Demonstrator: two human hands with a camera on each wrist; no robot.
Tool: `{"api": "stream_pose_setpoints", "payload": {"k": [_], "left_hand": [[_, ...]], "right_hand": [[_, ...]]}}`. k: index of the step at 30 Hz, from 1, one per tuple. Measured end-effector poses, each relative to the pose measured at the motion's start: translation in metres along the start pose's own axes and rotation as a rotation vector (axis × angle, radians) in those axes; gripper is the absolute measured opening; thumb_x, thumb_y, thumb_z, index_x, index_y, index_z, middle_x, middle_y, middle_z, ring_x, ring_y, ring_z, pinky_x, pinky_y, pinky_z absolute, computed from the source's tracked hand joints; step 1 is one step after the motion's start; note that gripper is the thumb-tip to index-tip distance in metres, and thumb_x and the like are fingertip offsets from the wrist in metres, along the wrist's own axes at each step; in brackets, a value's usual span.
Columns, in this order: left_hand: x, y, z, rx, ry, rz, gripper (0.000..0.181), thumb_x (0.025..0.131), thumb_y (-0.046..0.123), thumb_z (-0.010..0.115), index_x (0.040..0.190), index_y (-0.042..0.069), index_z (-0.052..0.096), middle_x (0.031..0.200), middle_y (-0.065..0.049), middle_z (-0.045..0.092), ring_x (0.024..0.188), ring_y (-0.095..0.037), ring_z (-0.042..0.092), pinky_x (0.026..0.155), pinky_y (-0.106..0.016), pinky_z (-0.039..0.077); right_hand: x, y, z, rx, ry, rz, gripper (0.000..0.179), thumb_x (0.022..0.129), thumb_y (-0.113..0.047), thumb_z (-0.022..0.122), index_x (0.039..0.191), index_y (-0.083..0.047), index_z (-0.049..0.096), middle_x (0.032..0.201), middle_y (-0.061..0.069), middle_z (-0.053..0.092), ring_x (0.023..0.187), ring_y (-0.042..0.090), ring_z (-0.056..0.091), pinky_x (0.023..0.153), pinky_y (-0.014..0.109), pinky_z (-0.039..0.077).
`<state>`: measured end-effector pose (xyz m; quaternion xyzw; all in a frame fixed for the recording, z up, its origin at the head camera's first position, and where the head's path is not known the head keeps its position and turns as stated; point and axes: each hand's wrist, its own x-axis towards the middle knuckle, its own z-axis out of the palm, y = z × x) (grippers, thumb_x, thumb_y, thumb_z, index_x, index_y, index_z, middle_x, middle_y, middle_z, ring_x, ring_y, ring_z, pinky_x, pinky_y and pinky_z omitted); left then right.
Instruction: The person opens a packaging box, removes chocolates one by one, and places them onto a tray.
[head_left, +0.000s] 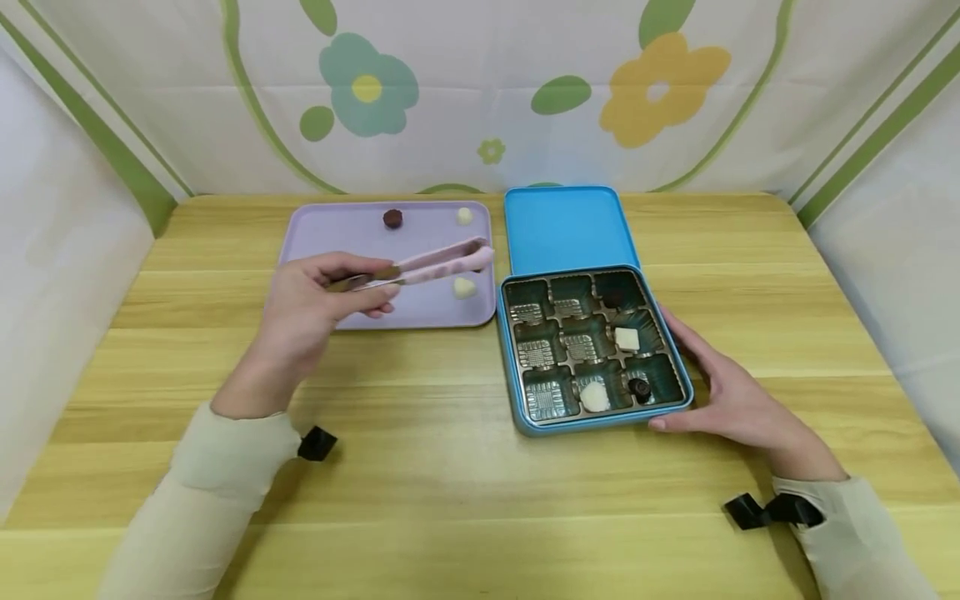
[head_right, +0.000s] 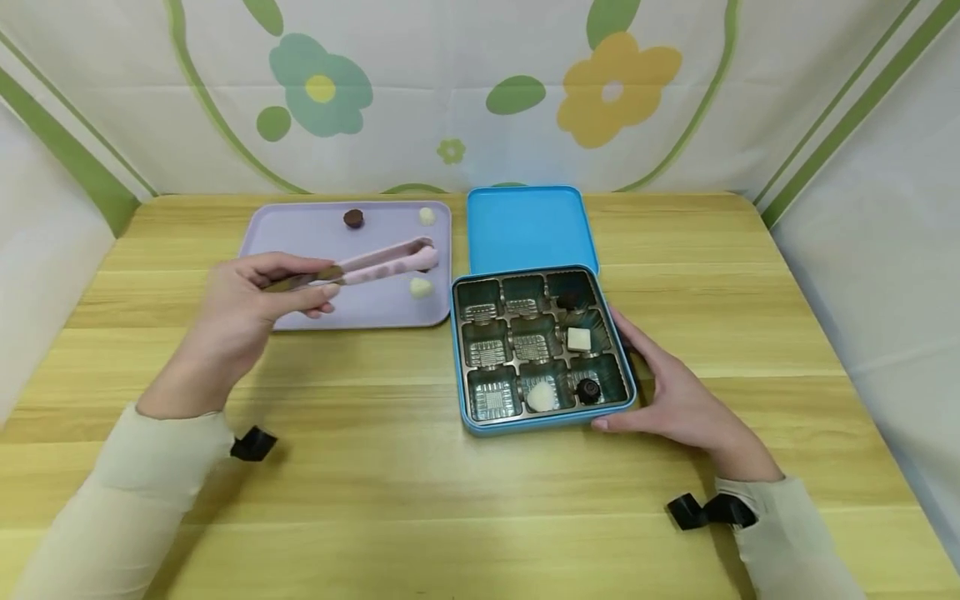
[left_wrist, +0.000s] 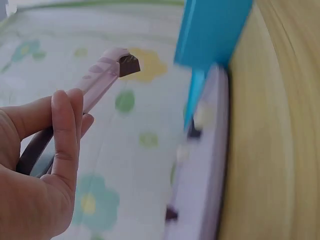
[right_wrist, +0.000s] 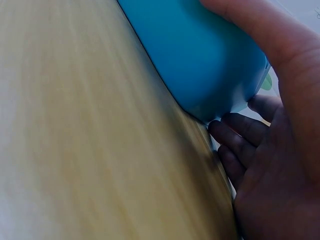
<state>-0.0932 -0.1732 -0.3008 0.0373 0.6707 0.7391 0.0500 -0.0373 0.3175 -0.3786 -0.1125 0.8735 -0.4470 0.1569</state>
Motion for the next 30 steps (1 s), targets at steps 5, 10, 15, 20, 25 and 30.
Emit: {"api": "stream_pose_setpoints", "payload": {"k": [5, 10, 15, 20, 25, 30], "left_hand": [[-0.002, -0.014, -0.036, -0.057, 0.077, -0.030, 0.022, 0.090, -0.008, 0.083, 0.110, -0.001, 0.083, 0.099, -0.007, 0.081, 0.071, -0.015, 0.079, 0.071, -0.027, 0.066], [0.000, -0.026, -0.058, -0.114, 0.152, -0.130, 0.022, 0.089, -0.007, 0.084, 0.110, 0.001, 0.084, 0.101, -0.006, 0.079, 0.071, -0.015, 0.079, 0.074, -0.024, 0.066], [0.003, -0.028, -0.067, -0.142, 0.200, -0.247, 0.025, 0.088, -0.002, 0.086, 0.113, 0.003, 0.083, 0.104, -0.003, 0.079, 0.075, -0.014, 0.079, 0.078, -0.022, 0.065], [0.009, -0.033, -0.074, -0.195, 0.239, -0.333, 0.022, 0.089, -0.003, 0.085, 0.110, 0.005, 0.084, 0.108, -0.002, 0.077, 0.079, -0.014, 0.081, 0.079, -0.021, 0.064], [0.014, -0.034, -0.077, -0.217, 0.284, -0.355, 0.022, 0.088, -0.005, 0.086, 0.107, 0.006, 0.084, 0.103, -0.001, 0.079, 0.078, -0.013, 0.081, 0.076, -0.020, 0.064], [0.013, -0.032, -0.077, -0.169, 0.317, -0.328, 0.025, 0.087, -0.003, 0.087, 0.110, 0.006, 0.084, 0.103, 0.000, 0.079, 0.076, -0.013, 0.081, 0.075, -0.021, 0.064]], "right_hand": [[-0.002, 0.001, -0.002, -0.002, 0.008, -0.012, 0.139, 0.073, -0.012, 0.102, 0.172, -0.046, 0.010, 0.181, -0.006, 0.019, 0.161, 0.032, 0.025, 0.103, 0.000, 0.030], [-0.003, 0.002, -0.003, 0.004, 0.007, -0.023, 0.139, 0.073, -0.011, 0.101, 0.172, -0.045, 0.011, 0.180, -0.008, 0.020, 0.160, 0.022, 0.026, 0.103, 0.000, 0.032], [-0.003, 0.004, -0.002, 0.012, 0.009, -0.017, 0.138, 0.073, -0.011, 0.101, 0.172, -0.044, 0.011, 0.179, -0.010, 0.021, 0.159, 0.023, 0.028, 0.101, -0.001, 0.032], [-0.002, 0.003, 0.000, 0.025, -0.003, -0.013, 0.138, 0.074, -0.011, 0.101, 0.173, -0.044, 0.010, 0.180, -0.009, 0.019, 0.160, 0.031, 0.025, 0.103, 0.000, 0.031], [-0.001, 0.001, 0.001, 0.022, -0.004, -0.013, 0.139, 0.073, -0.011, 0.101, 0.173, -0.043, 0.010, 0.181, -0.006, 0.019, 0.159, 0.038, 0.025, 0.103, 0.000, 0.031], [0.001, 0.001, 0.001, 0.015, -0.001, -0.018, 0.140, 0.072, -0.011, 0.102, 0.173, -0.044, 0.010, 0.181, -0.006, 0.019, 0.159, 0.038, 0.026, 0.102, 0.000, 0.032]]}}
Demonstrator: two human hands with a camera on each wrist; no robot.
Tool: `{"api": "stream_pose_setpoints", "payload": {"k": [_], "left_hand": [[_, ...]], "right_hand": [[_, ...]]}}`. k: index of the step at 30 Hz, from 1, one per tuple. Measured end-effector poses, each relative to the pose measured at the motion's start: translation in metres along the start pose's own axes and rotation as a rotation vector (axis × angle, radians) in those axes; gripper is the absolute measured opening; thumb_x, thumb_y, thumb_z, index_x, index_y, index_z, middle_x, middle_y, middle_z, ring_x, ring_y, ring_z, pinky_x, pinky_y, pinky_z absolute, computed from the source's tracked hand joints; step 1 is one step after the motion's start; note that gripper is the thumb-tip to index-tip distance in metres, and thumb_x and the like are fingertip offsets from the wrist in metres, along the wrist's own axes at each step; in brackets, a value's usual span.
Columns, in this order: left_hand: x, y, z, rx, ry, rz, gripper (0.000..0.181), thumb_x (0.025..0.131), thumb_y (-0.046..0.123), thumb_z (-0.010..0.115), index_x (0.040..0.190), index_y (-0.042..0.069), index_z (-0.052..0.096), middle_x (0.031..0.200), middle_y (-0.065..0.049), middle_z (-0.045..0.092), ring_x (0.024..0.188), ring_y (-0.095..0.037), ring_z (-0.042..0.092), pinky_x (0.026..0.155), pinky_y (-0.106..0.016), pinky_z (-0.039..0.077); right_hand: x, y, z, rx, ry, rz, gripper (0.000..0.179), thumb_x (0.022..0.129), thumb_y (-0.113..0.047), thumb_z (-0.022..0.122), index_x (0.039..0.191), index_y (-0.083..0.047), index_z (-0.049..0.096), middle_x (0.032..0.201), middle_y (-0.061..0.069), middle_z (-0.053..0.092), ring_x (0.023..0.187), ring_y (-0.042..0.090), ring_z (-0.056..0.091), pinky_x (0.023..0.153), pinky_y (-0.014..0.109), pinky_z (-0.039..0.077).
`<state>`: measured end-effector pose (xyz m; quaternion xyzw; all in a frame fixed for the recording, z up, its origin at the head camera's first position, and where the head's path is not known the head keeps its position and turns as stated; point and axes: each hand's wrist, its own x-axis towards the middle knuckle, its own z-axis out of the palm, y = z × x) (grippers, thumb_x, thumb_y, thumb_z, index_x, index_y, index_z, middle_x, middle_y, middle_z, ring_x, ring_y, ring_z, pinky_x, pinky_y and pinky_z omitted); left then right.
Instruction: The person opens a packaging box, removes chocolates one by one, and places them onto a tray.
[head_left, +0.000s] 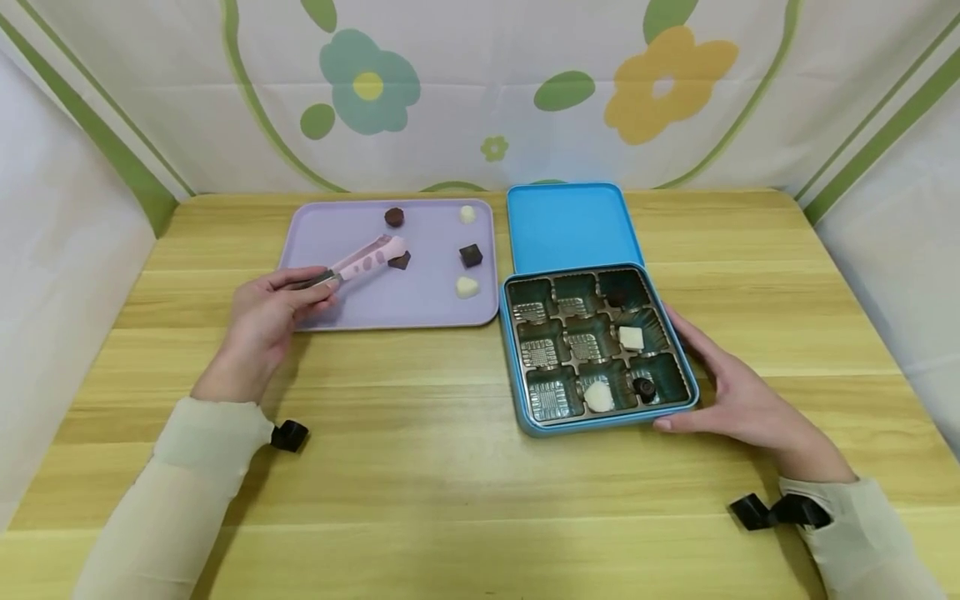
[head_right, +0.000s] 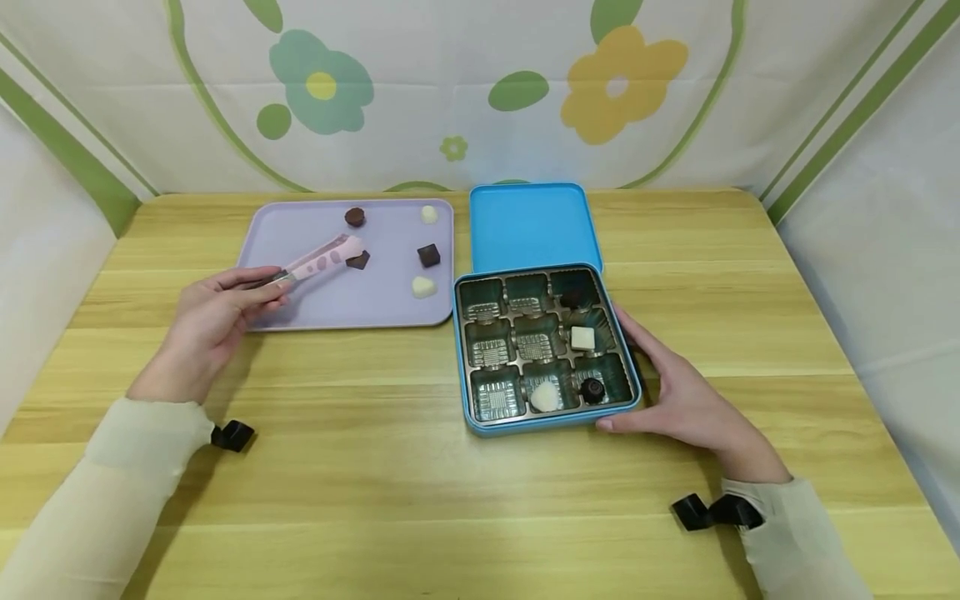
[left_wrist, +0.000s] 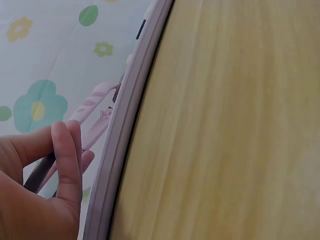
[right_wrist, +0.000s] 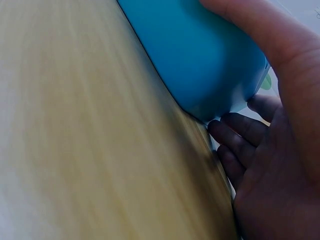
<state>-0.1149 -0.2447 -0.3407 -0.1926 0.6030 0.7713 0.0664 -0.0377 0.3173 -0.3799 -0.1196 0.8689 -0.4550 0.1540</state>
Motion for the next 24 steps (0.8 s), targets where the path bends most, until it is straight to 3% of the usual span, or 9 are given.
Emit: {"api": "stream_pose_setpoints", "payload": {"k": [10, 24], "left_hand": [[-0.008, -0.004, 0.010, 0.126, 0.044, 0.123, 0.027, 0.086, -0.006, 0.087, 0.110, 0.006, 0.084, 0.098, 0.001, 0.083, 0.068, -0.012, 0.078, 0.072, -0.024, 0.066], [-0.007, -0.004, 0.017, 0.200, 0.097, 0.134, 0.031, 0.088, -0.002, 0.087, 0.118, 0.003, 0.081, 0.095, 0.003, 0.080, 0.069, -0.010, 0.078, 0.072, -0.022, 0.065]], "right_hand": [[0.000, 0.001, -0.001, -0.006, 0.001, -0.002, 0.139, 0.074, -0.012, 0.101, 0.173, -0.042, 0.009, 0.181, -0.006, 0.019, 0.159, 0.036, 0.027, 0.101, -0.001, 0.033], [-0.001, 0.000, 0.000, -0.009, -0.001, -0.003, 0.138, 0.074, -0.013, 0.101, 0.173, -0.042, 0.010, 0.181, -0.006, 0.018, 0.162, 0.034, 0.023, 0.103, -0.001, 0.030]]}}
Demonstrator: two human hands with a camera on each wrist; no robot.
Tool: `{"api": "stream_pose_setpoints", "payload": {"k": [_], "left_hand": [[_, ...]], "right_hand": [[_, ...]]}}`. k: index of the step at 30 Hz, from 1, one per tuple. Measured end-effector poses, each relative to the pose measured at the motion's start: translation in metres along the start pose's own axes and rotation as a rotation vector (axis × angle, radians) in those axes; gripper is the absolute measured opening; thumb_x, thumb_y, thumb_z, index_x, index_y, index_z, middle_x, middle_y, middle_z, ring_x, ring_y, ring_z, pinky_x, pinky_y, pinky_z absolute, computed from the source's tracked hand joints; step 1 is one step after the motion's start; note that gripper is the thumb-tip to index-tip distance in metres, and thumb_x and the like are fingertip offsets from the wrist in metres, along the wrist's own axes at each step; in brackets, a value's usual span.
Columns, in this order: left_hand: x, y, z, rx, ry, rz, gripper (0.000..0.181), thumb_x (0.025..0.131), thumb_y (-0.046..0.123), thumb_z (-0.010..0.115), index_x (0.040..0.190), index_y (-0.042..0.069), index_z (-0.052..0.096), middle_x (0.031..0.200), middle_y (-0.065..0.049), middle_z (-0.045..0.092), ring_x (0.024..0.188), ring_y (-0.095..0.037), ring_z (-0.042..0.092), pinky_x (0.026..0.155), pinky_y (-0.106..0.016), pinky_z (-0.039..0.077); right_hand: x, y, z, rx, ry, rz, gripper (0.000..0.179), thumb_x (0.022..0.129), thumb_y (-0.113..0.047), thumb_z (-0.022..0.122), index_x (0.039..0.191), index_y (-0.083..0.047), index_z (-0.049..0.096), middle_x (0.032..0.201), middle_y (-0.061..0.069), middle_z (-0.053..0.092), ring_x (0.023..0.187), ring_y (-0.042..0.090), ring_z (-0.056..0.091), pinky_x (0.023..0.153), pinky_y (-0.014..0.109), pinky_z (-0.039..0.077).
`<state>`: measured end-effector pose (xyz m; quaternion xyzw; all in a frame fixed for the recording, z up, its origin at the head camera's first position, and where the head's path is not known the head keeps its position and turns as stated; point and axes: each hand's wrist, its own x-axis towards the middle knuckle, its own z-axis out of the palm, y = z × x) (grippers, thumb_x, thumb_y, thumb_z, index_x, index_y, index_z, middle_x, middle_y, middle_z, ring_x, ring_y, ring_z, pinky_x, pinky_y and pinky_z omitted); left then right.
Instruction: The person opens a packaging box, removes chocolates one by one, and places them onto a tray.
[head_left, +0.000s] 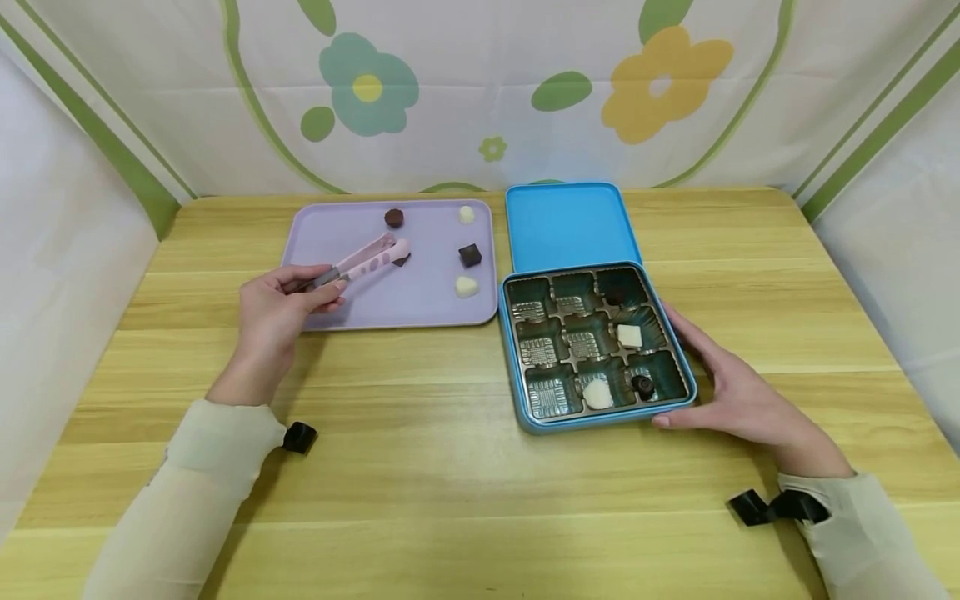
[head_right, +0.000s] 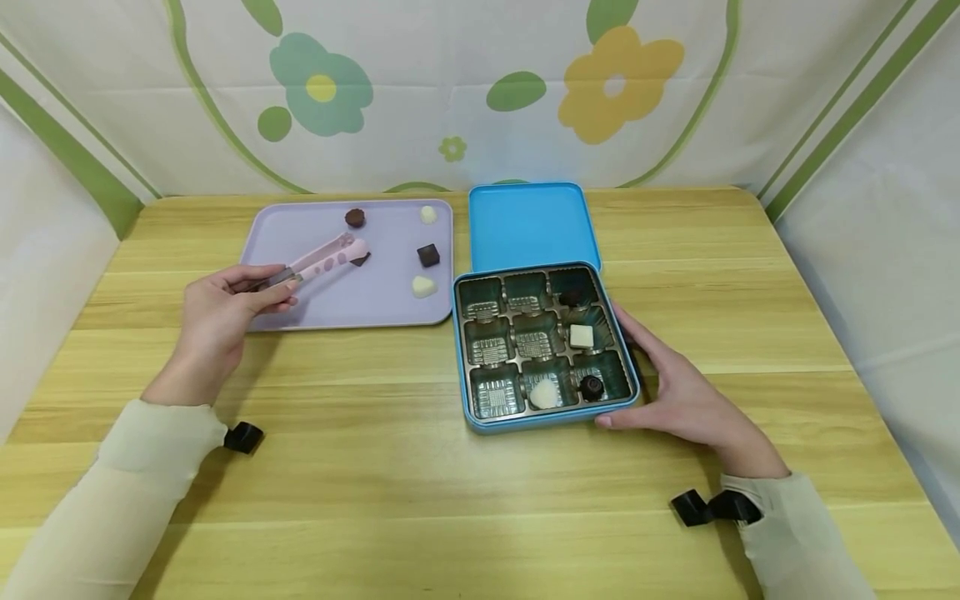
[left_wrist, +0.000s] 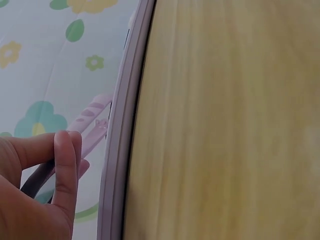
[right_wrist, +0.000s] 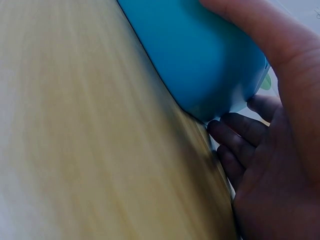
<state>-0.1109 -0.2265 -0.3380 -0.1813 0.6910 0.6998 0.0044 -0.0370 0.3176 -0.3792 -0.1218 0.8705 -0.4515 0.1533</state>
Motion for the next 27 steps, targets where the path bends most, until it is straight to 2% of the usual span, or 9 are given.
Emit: {"api": "stream_pose_setpoints", "payload": {"k": [2, 5, 8, 12, 14, 18, 23, 25, 27], "left_hand": [[0.000, 0.000, 0.000, -0.016, 0.002, 0.008, 0.028, 0.088, -0.003, 0.087, 0.115, 0.004, 0.081, 0.094, 0.002, 0.080, 0.069, -0.010, 0.077, 0.071, -0.022, 0.065], [-0.001, 0.001, 0.000, -0.047, 0.005, 0.035, 0.024, 0.088, -0.003, 0.086, 0.111, 0.004, 0.082, 0.092, 0.001, 0.081, 0.068, -0.011, 0.078, 0.071, -0.023, 0.065], [-0.002, 0.003, -0.001, -0.117, -0.006, 0.053, 0.024, 0.087, -0.006, 0.086, 0.110, 0.002, 0.082, 0.092, -0.002, 0.082, 0.068, -0.013, 0.078, 0.071, -0.024, 0.065], [-0.005, 0.005, -0.001, -0.167, -0.044, 0.071, 0.030, 0.085, -0.005, 0.088, 0.114, -0.002, 0.080, 0.095, -0.005, 0.083, 0.067, -0.015, 0.078, 0.070, -0.025, 0.066], [-0.009, 0.007, 0.001, -0.171, -0.069, 0.093, 0.032, 0.084, -0.005, 0.089, 0.115, -0.003, 0.079, 0.098, -0.006, 0.083, 0.067, -0.015, 0.078, 0.070, -0.026, 0.066], [-0.018, 0.011, 0.011, -0.164, -0.157, 0.152, 0.032, 0.084, -0.005, 0.089, 0.114, -0.002, 0.080, 0.101, -0.007, 0.083, 0.068, -0.016, 0.079, 0.070, -0.028, 0.066], [-0.035, 0.019, 0.032, -0.088, -0.291, 0.216, 0.030, 0.087, -0.007, 0.086, 0.116, -0.003, 0.079, 0.105, -0.005, 0.083, 0.071, -0.015, 0.079, 0.071, -0.028, 0.066], [-0.043, 0.022, 0.041, -0.047, -0.340, 0.223, 0.031, 0.087, -0.008, 0.085, 0.117, -0.003, 0.079, 0.108, -0.005, 0.083, 0.073, -0.014, 0.079, 0.073, -0.029, 0.067], [-0.051, 0.023, 0.050, -0.002, -0.398, 0.230, 0.031, 0.088, -0.008, 0.084, 0.118, -0.003, 0.078, 0.110, -0.004, 0.082, 0.075, -0.014, 0.078, 0.073, -0.028, 0.066]], "right_hand": [[0.000, 0.000, 0.000, -0.002, -0.001, 0.006, 0.138, 0.074, -0.014, 0.101, 0.173, -0.042, 0.010, 0.181, -0.007, 0.018, 0.162, 0.033, 0.023, 0.111, 0.005, 0.031], [0.001, -0.001, 0.000, 0.007, -0.007, 0.019, 0.137, 0.075, -0.014, 0.101, 0.173, -0.043, 0.010, 0.181, -0.009, 0.017, 0.163, 0.034, 0.020, 0.129, 0.038, 0.031], [0.001, -0.001, -0.001, 0.010, -0.008, 0.025, 0.137, 0.075, -0.014, 0.101, 0.172, -0.045, 0.010, 0.181, -0.010, 0.017, 0.164, 0.033, 0.019, 0.128, 0.058, 0.026], [0.000, 0.000, -0.001, 0.003, -0.004, 0.016, 0.138, 0.074, -0.014, 0.101, 0.172, -0.045, 0.010, 0.181, -0.008, 0.018, 0.163, 0.033, 0.022, 0.119, 0.016, 0.031], [0.000, 0.000, -0.001, 0.003, -0.005, 0.016, 0.138, 0.074, -0.014, 0.101, 0.172, -0.045, 0.010, 0.181, -0.008, 0.018, 0.162, 0.033, 0.022, 0.112, 0.008, 0.031], [0.000, 0.000, -0.001, 0.011, -0.009, 0.026, 0.137, 0.074, -0.014, 0.101, 0.172, -0.046, 0.010, 0.181, -0.009, 0.017, 0.163, 0.034, 0.021, 0.124, 0.026, 0.031], [0.000, 0.000, 0.000, 0.006, -0.008, 0.025, 0.138, 0.074, -0.014, 0.101, 0.172, -0.045, 0.009, 0.181, -0.008, 0.017, 0.163, 0.037, 0.021, 0.118, 0.015, 0.030], [0.001, 0.000, 0.000, 0.013, -0.007, 0.025, 0.138, 0.074, -0.014, 0.102, 0.173, -0.044, 0.009, 0.181, -0.007, 0.017, 0.163, 0.037, 0.020, 0.127, 0.028, 0.029], [0.001, 0.000, 0.000, 0.018, -0.008, 0.027, 0.139, 0.073, -0.014, 0.102, 0.173, -0.044, 0.009, 0.181, -0.007, 0.017, 0.163, 0.038, 0.020, 0.130, 0.051, 0.026]]}}
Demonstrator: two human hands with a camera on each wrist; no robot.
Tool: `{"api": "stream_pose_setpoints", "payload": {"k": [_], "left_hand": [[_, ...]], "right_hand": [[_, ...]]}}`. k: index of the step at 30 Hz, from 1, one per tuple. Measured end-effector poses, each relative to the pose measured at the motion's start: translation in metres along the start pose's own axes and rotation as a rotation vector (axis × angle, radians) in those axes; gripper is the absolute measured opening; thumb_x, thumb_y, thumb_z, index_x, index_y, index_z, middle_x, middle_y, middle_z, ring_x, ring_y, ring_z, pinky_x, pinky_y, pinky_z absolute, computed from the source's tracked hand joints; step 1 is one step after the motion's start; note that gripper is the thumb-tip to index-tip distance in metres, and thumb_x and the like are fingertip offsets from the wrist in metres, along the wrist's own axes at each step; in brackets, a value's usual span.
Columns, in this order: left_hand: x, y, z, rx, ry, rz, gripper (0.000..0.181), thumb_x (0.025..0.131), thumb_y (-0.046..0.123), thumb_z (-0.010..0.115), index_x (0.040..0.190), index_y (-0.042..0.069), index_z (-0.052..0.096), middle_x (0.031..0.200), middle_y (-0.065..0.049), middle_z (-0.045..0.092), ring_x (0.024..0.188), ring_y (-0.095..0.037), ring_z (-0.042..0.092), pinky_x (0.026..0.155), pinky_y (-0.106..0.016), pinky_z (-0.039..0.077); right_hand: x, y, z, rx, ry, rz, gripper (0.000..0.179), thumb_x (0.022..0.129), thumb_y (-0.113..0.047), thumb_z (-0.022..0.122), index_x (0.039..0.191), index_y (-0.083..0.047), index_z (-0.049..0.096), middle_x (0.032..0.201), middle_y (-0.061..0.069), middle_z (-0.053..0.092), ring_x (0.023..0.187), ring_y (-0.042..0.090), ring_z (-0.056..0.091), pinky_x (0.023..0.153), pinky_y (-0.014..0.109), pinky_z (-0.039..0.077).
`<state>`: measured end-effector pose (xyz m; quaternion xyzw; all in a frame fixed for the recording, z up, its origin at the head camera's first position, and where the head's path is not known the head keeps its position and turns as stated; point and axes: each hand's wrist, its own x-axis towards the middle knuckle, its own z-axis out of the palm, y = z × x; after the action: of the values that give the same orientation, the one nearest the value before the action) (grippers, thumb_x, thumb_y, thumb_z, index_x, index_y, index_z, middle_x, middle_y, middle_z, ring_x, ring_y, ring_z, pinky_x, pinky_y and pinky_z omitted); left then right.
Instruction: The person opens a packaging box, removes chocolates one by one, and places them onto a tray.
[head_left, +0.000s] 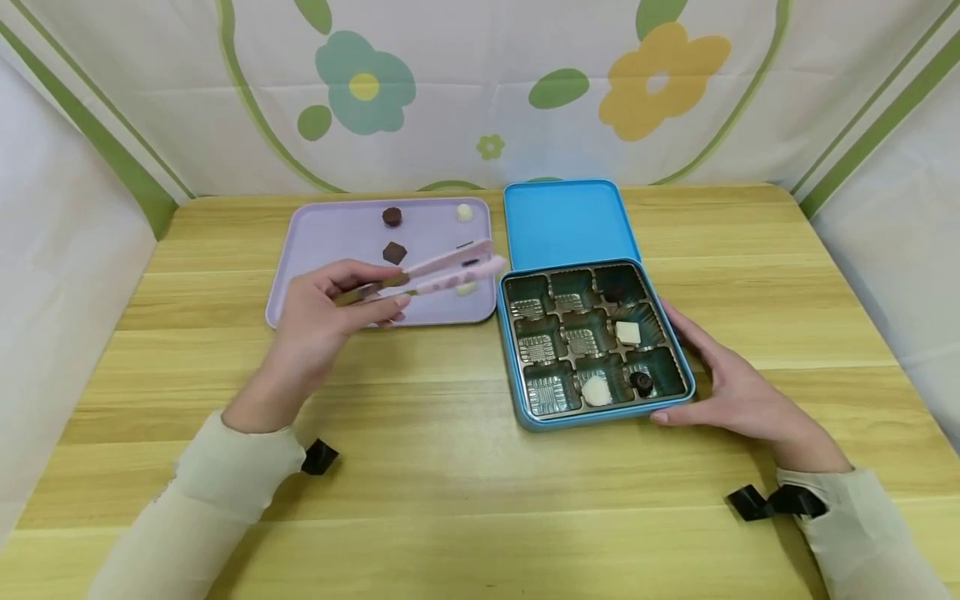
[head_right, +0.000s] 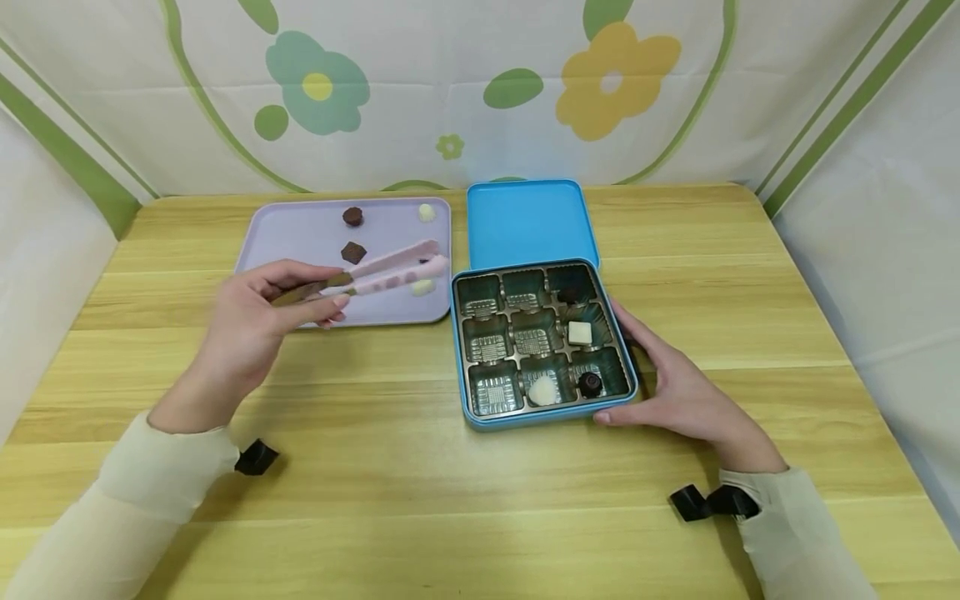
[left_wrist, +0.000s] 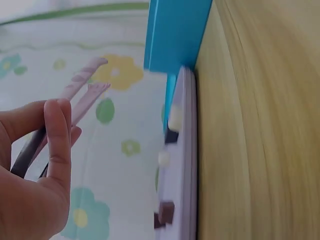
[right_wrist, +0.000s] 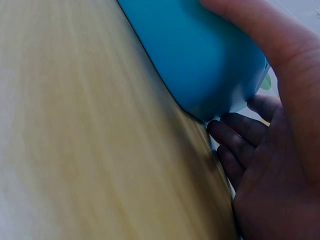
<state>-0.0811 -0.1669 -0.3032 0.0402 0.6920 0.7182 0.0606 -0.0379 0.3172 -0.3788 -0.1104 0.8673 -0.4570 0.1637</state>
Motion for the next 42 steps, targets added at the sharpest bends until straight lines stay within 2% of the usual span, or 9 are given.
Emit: {"api": "stream_pose_setpoints", "payload": {"k": [3, 13, 15, 18, 21, 23, 31, 38, 42], "left_hand": [[-0.005, 0.005, 0.017, 0.083, -0.100, -0.005, 0.031, 0.089, -0.007, 0.084, 0.119, -0.001, 0.079, 0.107, -0.004, 0.081, 0.076, -0.017, 0.078, 0.073, -0.032, 0.067], [-0.020, 0.003, 0.065, 0.361, -0.365, 0.011, 0.028, 0.089, 0.005, 0.088, 0.116, 0.013, 0.084, 0.094, -0.003, 0.079, 0.078, -0.019, 0.070, 0.068, -0.027, 0.058], [-0.021, 0.000, 0.072, 0.360, -0.394, 0.035, 0.029, 0.088, 0.003, 0.088, 0.116, 0.010, 0.083, 0.096, -0.004, 0.079, 0.079, -0.019, 0.069, 0.069, -0.027, 0.058], [-0.019, -0.004, 0.080, 0.345, -0.425, 0.057, 0.029, 0.087, 0.002, 0.088, 0.115, 0.006, 0.083, 0.100, -0.008, 0.080, 0.079, -0.018, 0.069, 0.071, -0.027, 0.060], [-0.016, -0.005, 0.086, 0.354, -0.440, 0.063, 0.027, 0.088, 0.002, 0.088, 0.114, 0.006, 0.083, 0.099, -0.008, 0.079, 0.077, -0.017, 0.068, 0.069, -0.026, 0.058], [-0.014, -0.005, 0.091, 0.382, -0.449, 0.076, 0.025, 0.088, 0.003, 0.087, 0.113, 0.007, 0.083, 0.097, -0.005, 0.079, 0.076, -0.016, 0.065, 0.067, -0.025, 0.056], [-0.005, 0.018, 0.117, 0.602, -0.505, 0.147, 0.019, 0.088, 0.003, 0.085, 0.107, 0.008, 0.086, 0.100, -0.005, 0.082, 0.056, -0.007, 0.050, 0.054, -0.022, 0.041], [0.008, 0.040, 0.143, 0.833, -0.606, 0.150, 0.014, 0.089, 0.002, 0.082, 0.101, 0.007, 0.086, 0.096, -0.004, 0.081, 0.050, -0.009, 0.042, 0.050, -0.020, 0.032], [0.012, 0.039, 0.144, 0.844, -0.599, 0.133, 0.013, 0.090, 0.001, 0.081, 0.099, 0.008, 0.086, 0.102, -0.004, 0.082, 0.063, -0.011, 0.050, 0.054, -0.020, 0.036]], "right_hand": [[0.000, 0.000, 0.000, 0.013, 0.000, 0.000, 0.140, 0.073, -0.013, 0.102, 0.173, -0.042, 0.009, 0.182, -0.006, 0.016, 0.163, 0.039, 0.018, 0.125, 0.072, 0.020], [0.000, 0.001, 0.000, 0.010, 0.004, 0.000, 0.139, 0.073, -0.014, 0.102, 0.173, -0.044, 0.010, 0.181, -0.006, 0.016, 0.164, 0.038, 0.018, 0.122, 0.077, 0.019], [-0.001, 0.001, 0.000, 0.002, 0.004, 0.001, 0.139, 0.073, -0.014, 0.102, 0.173, -0.044, 0.010, 0.181, -0.007, 0.017, 0.164, 0.037, 0.019, 0.125, 0.072, 0.021], [-0.001, 0.002, 0.000, -0.021, 0.007, -0.008, 0.138, 0.074, -0.015, 0.102, 0.173, -0.043, 0.010, 0.181, -0.008, 0.018, 0.163, 0.035, 0.021, 0.129, 0.041, 0.029], [-0.002, 0.002, 0.000, -0.042, 0.011, -0.016, 0.138, 0.074, -0.016, 0.102, 0.173, -0.041, 0.009, 0.181, -0.007, 0.019, 0.161, 0.034, 0.025, 0.114, 0.011, 0.030], [-0.002, 0.003, -0.001, -0.050, 0.012, -0.017, 0.139, 0.074, -0.017, 0.102, 0.174, -0.041, 0.009, 0.180, -0.007, 0.020, 0.160, 0.033, 0.027, 0.106, 0.003, 0.029], [-0.003, 0.003, -0.003, -0.054, 0.016, -0.011, 0.138, 0.073, -0.017, 0.102, 0.173, -0.042, 0.009, 0.180, -0.009, 0.021, 0.161, 0.031, 0.026, 0.116, 0.013, 0.030], [0.000, 0.004, -0.002, -0.051, 0.010, -0.026, 0.138, 0.074, -0.017, 0.102, 0.173, -0.043, 0.009, 0.180, -0.009, 0.022, 0.160, 0.029, 0.028, 0.107, 0.003, 0.029], [0.000, 0.003, -0.003, -0.049, 0.010, -0.014, 0.139, 0.073, -0.018, 0.102, 0.173, -0.044, 0.010, 0.180, -0.010, 0.021, 0.161, 0.030, 0.027, 0.125, 0.029, 0.032]]}}
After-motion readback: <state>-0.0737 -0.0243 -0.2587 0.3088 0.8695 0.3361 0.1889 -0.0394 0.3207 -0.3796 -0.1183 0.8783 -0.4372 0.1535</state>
